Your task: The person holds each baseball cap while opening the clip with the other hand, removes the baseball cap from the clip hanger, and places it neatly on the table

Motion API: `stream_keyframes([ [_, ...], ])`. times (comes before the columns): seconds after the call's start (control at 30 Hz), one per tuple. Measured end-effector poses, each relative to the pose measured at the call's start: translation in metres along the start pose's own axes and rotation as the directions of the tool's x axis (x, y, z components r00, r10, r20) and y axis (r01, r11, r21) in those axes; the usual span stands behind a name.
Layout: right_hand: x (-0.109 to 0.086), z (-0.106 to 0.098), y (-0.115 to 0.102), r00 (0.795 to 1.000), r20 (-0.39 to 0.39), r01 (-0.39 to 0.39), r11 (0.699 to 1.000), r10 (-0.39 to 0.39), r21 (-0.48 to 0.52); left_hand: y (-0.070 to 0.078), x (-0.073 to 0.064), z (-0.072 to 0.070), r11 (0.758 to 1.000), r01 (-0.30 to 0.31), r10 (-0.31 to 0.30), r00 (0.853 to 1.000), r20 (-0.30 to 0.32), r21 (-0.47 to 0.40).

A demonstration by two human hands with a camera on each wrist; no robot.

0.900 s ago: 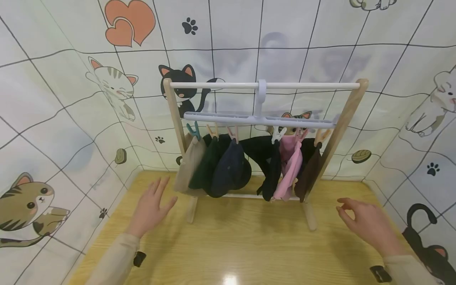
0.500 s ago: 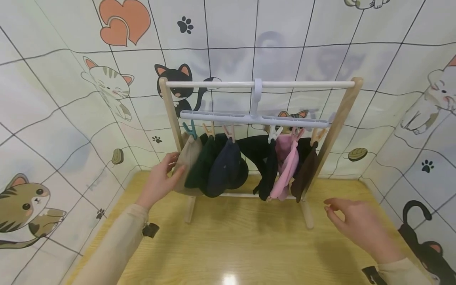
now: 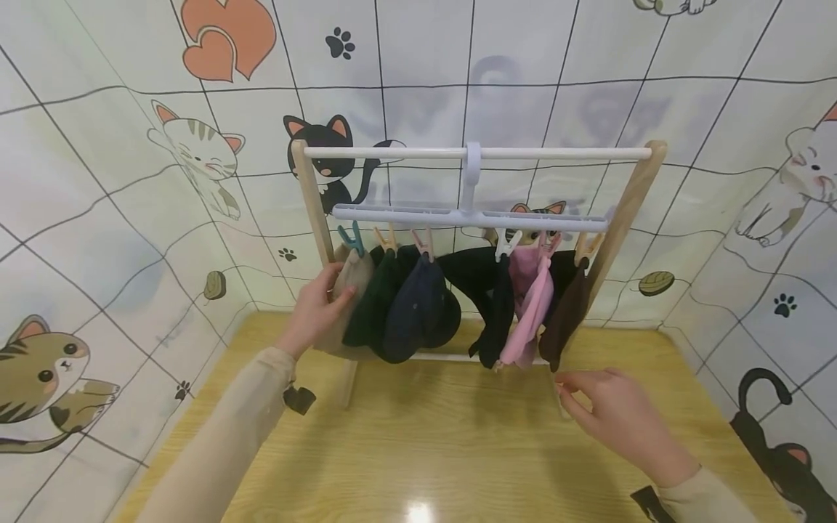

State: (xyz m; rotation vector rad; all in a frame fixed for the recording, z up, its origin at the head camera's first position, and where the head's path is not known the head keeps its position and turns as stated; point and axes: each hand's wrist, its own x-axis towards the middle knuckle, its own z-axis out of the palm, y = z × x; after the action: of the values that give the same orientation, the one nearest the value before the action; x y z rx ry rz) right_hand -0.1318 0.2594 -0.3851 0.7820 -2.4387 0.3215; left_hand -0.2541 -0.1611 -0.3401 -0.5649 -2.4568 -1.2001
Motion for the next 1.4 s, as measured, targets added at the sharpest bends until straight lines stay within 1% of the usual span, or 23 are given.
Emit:
stream_keyframes([
  [0.13,0.014,0.004,-0.006,0.999,0.038,0.024,0.999,-0.025,0.032,-0.001,-0.002,0.006,0.998,-0.045,0.046,0.998,-0.032,0.033],
  [0.23,0.03,0.006,-0.012,0.996,0.068,0.053,0.995,-0.058,0.079,-0.001,-0.004,0.009,0.997,-0.071,0.072,0.997,-0.029,0.04],
  [0.4,0.059,0.003,-0.026,0.987,0.099,0.119,0.986,-0.131,0.114,0.002,-0.007,0.012,0.996,-0.085,0.084,0.996,0.03,0.033],
  [0.53,0.083,0.002,-0.036,0.979,0.103,0.164,0.982,-0.173,0.096,0.005,-0.009,0.012,0.995,-0.094,0.091,0.994,0.065,0.043],
  [0.7,0.116,0.002,-0.046,0.969,0.096,0.217,0.971,-0.227,0.104,0.009,-0.013,0.011,0.996,-0.088,0.085,0.99,0.114,0.025],
  [0.83,0.143,0.003,-0.057,0.963,0.096,0.241,0.963,-0.253,0.124,0.01,-0.02,0.012,0.996,-0.091,0.086,0.985,0.147,0.028],
  [0.93,0.159,0.003,-0.065,0.959,0.08,0.259,0.955,-0.273,0.144,0.011,-0.025,0.015,0.997,-0.078,0.072,0.982,0.176,0.028],
  [1.07,0.178,0.003,-0.072,0.952,0.066,0.283,0.944,-0.298,0.172,0.016,-0.03,0.017,0.997,-0.071,0.067,0.975,0.21,0.008],
  [1.2,0.196,0.002,-0.079,0.944,0.085,0.304,0.938,-0.32,0.165,0.021,-0.034,0.018,0.991,-0.13,0.118,0.969,0.215,0.043],
  [1.3,0.206,0.0,-0.084,0.942,0.094,0.307,0.941,-0.321,0.141,0.024,-0.035,0.02,0.981,-0.18,0.159,0.96,0.229,0.071],
  [1.4,0.211,0.0,-0.09,0.946,0.099,0.297,0.948,-0.309,0.115,0.029,-0.038,0.022,0.981,-0.182,0.158,0.949,0.274,0.063],
])
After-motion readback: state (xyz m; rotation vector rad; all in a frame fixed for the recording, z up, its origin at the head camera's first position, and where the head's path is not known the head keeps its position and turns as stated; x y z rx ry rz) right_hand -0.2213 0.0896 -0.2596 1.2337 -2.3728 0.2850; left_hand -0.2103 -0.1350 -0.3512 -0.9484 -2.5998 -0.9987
